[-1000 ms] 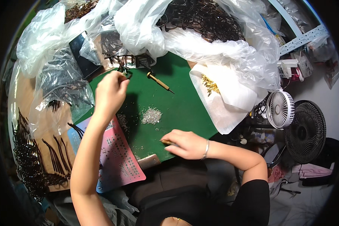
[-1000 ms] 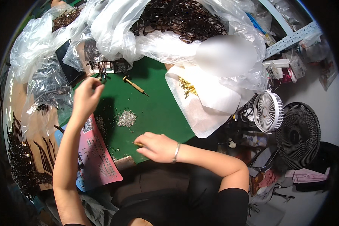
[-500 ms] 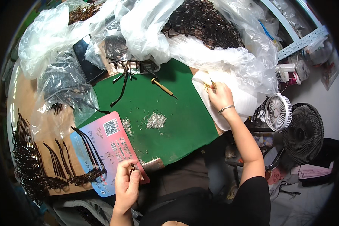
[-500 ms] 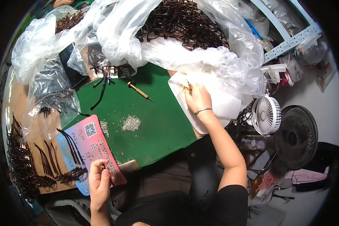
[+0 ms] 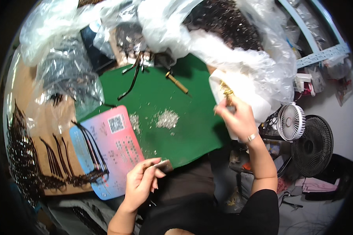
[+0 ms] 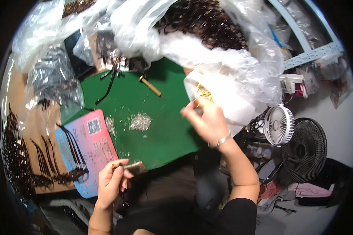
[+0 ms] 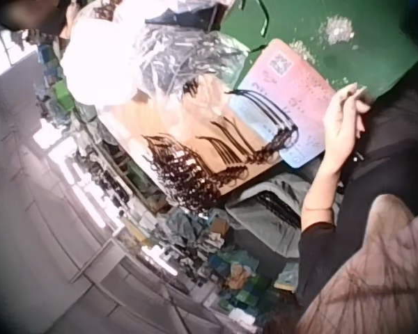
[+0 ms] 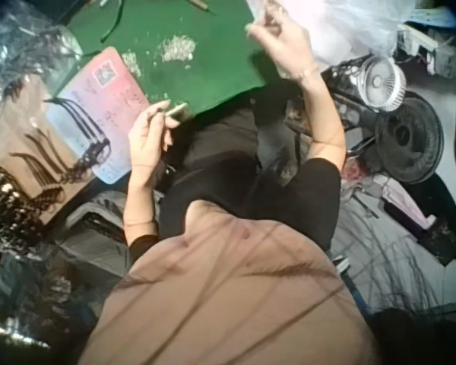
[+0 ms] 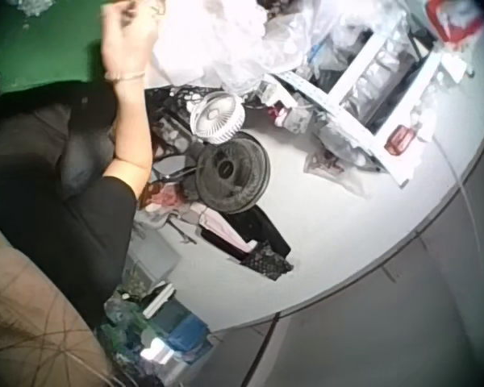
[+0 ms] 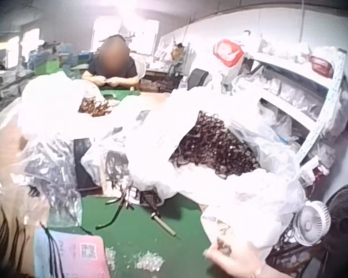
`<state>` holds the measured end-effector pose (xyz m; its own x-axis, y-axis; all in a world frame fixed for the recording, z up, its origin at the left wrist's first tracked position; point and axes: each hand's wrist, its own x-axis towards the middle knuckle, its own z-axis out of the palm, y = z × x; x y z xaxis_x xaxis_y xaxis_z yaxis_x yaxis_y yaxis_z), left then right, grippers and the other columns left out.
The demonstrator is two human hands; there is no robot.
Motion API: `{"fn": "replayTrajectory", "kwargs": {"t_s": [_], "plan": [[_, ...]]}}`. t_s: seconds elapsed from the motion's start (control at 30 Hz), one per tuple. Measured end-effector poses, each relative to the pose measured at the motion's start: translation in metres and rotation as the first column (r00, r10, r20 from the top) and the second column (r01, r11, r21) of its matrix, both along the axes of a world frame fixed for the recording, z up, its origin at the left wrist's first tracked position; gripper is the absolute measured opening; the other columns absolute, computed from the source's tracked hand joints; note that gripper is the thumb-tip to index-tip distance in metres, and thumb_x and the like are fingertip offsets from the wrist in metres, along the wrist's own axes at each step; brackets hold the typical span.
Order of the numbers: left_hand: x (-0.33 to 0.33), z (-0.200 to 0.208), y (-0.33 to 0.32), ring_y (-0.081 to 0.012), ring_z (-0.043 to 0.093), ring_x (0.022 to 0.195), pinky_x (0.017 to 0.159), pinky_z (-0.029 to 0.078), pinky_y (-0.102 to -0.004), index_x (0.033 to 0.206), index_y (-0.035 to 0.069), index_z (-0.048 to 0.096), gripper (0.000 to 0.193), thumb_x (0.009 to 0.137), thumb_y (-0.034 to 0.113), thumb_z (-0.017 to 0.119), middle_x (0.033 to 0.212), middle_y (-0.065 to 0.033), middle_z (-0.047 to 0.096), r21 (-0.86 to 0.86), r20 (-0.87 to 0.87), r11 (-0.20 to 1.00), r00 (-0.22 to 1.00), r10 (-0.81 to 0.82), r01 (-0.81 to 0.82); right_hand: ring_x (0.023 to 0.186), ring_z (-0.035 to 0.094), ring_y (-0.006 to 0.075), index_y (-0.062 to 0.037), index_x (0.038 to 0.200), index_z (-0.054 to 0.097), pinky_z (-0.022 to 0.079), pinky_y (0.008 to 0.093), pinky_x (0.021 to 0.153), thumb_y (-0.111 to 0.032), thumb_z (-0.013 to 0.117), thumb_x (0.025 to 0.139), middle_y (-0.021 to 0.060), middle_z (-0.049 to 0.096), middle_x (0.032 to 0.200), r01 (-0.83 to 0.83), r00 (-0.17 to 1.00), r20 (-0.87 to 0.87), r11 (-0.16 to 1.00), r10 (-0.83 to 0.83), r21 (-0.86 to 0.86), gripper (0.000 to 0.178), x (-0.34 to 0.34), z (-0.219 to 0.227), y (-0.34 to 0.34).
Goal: The person assembles eyeglasses by inserting small metal screws into the hinge area of the frames using a screwdriver. They repeatedly pick up frames, tighten the screws, and place the finished glasses aside.
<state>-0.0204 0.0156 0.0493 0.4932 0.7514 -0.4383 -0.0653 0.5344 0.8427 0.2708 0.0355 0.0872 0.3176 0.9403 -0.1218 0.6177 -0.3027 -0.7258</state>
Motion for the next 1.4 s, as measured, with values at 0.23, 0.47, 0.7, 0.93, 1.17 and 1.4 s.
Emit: {"fn": "replayTrajectory", "kwargs": {"t_s": [0.23,0.47,0.7,0.93,1.17,1.4], "plan": [[0.023,0.001,-0.015,-0.0025,0.047,0.053,0.049,0.039,-0.0169,0.114,0.001,0.052,0.023,0.095,0.013,0.046,0.086,-0.0050,0.065,0.007,0.045,0.994,0.993,-0.107,0.106,0.062,0.062,0.0180,-0.0004,0.079,0.061,0.048,0.0275,0.055,-0.006,0.069,0.076,0.0090,0.061,0.073,-0.406,0.842,-0.274,0.881,0.464,0.244,0.011,-0.088,-0.022,-0.029],[0.021,-0.002,-0.016,-0.0026,0.046,0.052,0.048,0.038,-0.0172,0.113,0.001,0.052,0.022,0.095,0.015,0.046,0.085,-0.0049,0.064,-0.018,0.072,0.999,0.996,-0.042,0.043,0.061,0.062,0.0209,0.0003,0.078,0.059,0.048,0.0277,0.052,-0.004,0.071,0.073,0.0102,0.060,0.072,-0.370,0.852,-0.261,0.874,0.454,0.314,0.013,-0.094,-0.031,-0.028],[0.024,-0.008,-0.019,-0.0025,0.046,0.053,0.048,0.038,-0.0167,0.108,0.001,0.052,0.019,0.096,0.014,0.047,0.086,-0.0054,0.065,-0.035,0.121,0.998,0.992,-0.039,0.043,0.061,0.057,0.0103,0.0010,0.081,0.060,0.047,0.0230,0.053,-0.008,0.068,0.080,0.0060,0.061,0.075,-0.312,0.712,-0.588,0.923,0.384,0.225,0.012,-0.092,-0.035,-0.031],[0.016,-0.008,-0.015,-0.0129,0.063,0.074,0.067,0.049,-0.0264,0.114,0.000,0.051,0.022,0.093,0.005,0.045,0.089,-0.0078,0.066,0.228,-0.080,0.956,0.982,-0.173,0.187,0.054,0.050,0.0063,-0.0015,0.093,0.052,0.041,0.0193,0.047,-0.031,0.074,0.077,0.0037,0.056,0.077,-0.621,0.473,-0.881,0.712,0.007,-0.328,0.040,-0.077,-0.038,-0.009],[0.011,-0.022,-0.018,-0.0181,0.065,0.078,0.070,0.050,-0.0284,0.115,0.000,0.050,0.025,0.091,0.000,0.044,0.085,-0.0096,0.065,0.471,-0.239,0.859,0.966,-0.093,0.200,0.091,0.056,0.0254,0.0001,0.108,0.045,0.046,0.0333,0.080,-0.037,0.061,0.084,0.0182,0.050,0.101,-0.615,0.766,-0.394,0.757,0.508,-0.220,0.047,-0.067,-0.043,-0.032],[0.007,-0.035,-0.007,-0.0149,0.061,0.070,0.065,0.047,-0.0258,0.115,-0.001,0.049,0.025,0.090,-0.001,0.044,0.084,-0.0100,0.065,0.391,-0.366,0.913,0.930,0.035,0.119,0.070,0.059,0.0293,-0.0064,0.117,0.045,0.051,0.0374,0.058,-0.010,0.058,0.083,0.0148,0.045,0.092,-0.538,0.799,0.227,0.831,0.557,-0.144,0.037,-0.058,-0.042,-0.034]]}}
